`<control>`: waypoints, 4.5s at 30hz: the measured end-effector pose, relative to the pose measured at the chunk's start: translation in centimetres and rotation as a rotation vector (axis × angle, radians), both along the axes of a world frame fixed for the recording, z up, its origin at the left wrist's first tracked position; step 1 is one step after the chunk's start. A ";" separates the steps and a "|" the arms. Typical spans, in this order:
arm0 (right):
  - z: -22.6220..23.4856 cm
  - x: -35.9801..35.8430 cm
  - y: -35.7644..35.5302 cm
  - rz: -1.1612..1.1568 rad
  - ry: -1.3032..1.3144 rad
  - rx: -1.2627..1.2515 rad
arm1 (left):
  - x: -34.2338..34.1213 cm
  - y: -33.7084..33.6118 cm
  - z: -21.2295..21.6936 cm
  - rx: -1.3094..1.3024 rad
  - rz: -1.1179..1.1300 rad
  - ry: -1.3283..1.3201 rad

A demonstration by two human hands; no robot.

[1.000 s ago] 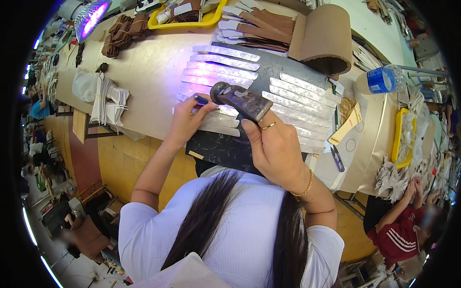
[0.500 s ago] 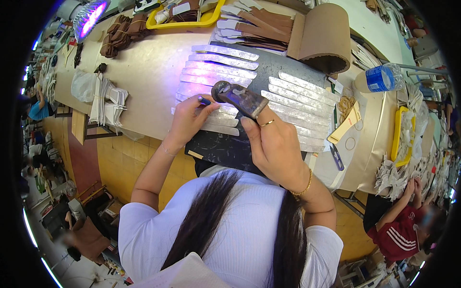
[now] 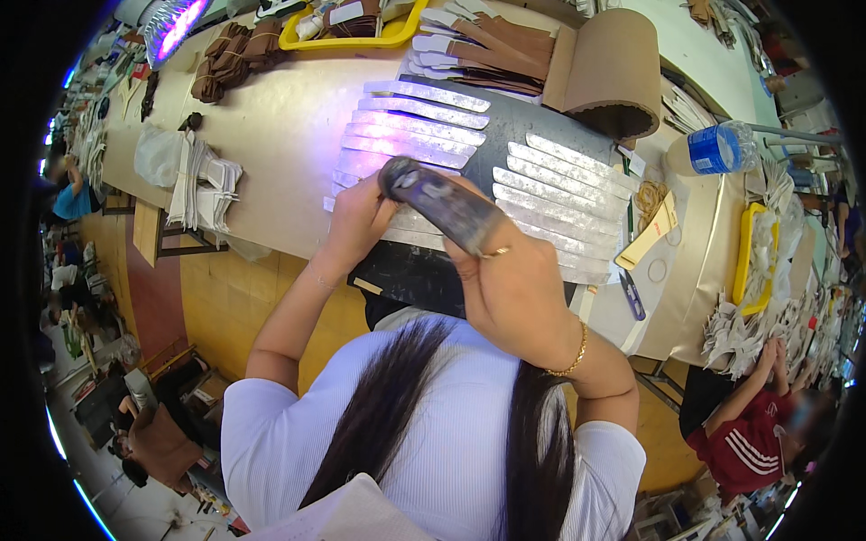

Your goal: The person arranges white rectangular strips on a black board, then uses a hammer to tap each strip repeatedly. She picks up a ruler and pencil and marks lines on the strips. The workspace contains bins of similar strips and other tools.

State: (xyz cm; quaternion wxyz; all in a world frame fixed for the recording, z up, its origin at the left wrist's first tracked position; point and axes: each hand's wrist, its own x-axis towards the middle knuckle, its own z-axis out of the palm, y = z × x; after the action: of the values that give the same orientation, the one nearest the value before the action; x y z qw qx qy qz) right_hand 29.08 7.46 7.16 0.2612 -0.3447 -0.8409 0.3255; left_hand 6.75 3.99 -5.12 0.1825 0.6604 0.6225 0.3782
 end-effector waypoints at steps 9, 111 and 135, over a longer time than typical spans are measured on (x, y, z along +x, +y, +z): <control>-0.9 0.4 -0.5 -0.058 0.092 -0.017 | 0.0 0.3 1.0 -0.181 0.124 -0.402; -1.4 2.4 -1.9 -0.035 0.126 -0.224 | 1.2 -4.4 1.2 -0.218 0.093 -0.311; -1.0 3.3 -1.8 0.030 0.080 -0.212 | 2.4 -4.8 0.9 0.012 -0.035 0.045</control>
State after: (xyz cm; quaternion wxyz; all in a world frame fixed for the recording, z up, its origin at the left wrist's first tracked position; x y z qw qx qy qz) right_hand 32.39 5.61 6.19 0.2519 -0.3447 -0.7955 0.4301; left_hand 9.12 -0.79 -4.25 0.1711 0.6805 0.6127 0.3636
